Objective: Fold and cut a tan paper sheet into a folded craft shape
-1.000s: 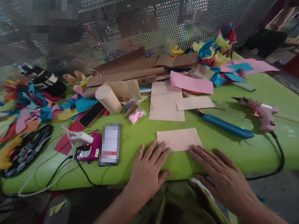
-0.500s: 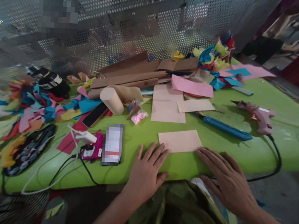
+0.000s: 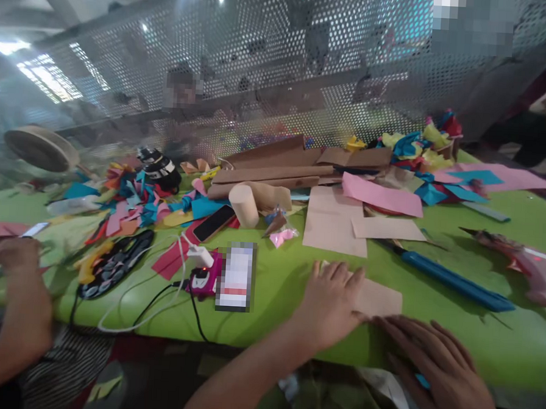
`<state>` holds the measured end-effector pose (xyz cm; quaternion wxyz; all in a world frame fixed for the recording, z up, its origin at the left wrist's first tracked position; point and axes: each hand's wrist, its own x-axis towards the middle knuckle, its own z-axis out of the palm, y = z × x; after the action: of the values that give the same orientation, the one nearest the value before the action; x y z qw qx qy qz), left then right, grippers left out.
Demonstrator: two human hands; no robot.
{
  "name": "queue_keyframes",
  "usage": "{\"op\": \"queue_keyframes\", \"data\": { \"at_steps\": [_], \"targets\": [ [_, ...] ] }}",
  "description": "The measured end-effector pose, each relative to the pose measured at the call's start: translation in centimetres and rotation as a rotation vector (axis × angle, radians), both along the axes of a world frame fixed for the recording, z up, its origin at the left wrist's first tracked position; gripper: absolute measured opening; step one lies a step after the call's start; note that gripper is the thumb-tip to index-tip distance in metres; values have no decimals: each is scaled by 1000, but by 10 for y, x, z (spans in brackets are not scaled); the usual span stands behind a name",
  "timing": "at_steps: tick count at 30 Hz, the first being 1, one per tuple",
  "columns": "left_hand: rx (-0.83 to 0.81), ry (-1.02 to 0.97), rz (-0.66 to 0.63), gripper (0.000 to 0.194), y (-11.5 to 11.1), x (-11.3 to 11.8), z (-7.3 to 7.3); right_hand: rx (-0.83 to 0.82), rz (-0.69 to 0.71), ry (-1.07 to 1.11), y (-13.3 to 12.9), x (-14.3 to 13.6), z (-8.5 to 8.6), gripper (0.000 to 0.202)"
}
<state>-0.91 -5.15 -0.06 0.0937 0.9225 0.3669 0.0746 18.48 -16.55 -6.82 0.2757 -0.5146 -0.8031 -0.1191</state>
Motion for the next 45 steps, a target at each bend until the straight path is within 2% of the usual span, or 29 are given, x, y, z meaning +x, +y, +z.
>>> {"op": "queue_keyframes", "data": {
  "at_steps": [4, 6, 11, 17, 23, 27, 29, 32, 38, 41, 45],
  "targets": [
    [43, 1, -19, 82, 4, 3, 6, 2, 31, 17, -1, 0, -5, 41],
    [76, 0, -39, 78, 5, 4, 9, 0, 35, 37, 0, 0, -6, 40],
    [41, 27, -74, 49, 3, 5, 17, -27, 12, 119, 2, -3, 0, 43],
    [-22, 35, -22, 13, 9, 3, 19, -95, -73, 304, 5, -6, 21, 46],
    [-78, -209, 16, 12, 14, -7, 28, -181, -183, 447, 10, 7, 36, 62],
    [-81, -423, -10, 19, 12, -20, 36, -122, -84, 392, 19, 18, 44, 72],
    [-114, -511, -41, 21, 11, -27, 34, -86, -44, 326, 24, 20, 45, 67],
    [-200, -568, -33, 22, 7, -36, 25, -123, 4, 270, 27, 18, 44, 58],
    [-257, -596, 33, 22, 3, -38, 17, -281, 164, 362, 23, 2, 48, 52],
    [-189, -577, 36, 22, 1, -34, 15, -200, 173, 421, 22, -8, 51, 43],
    [71, -649, 60, 18, -11, -29, 4, -74, -5, 508, 24, -18, 53, 30]
  ]
}}
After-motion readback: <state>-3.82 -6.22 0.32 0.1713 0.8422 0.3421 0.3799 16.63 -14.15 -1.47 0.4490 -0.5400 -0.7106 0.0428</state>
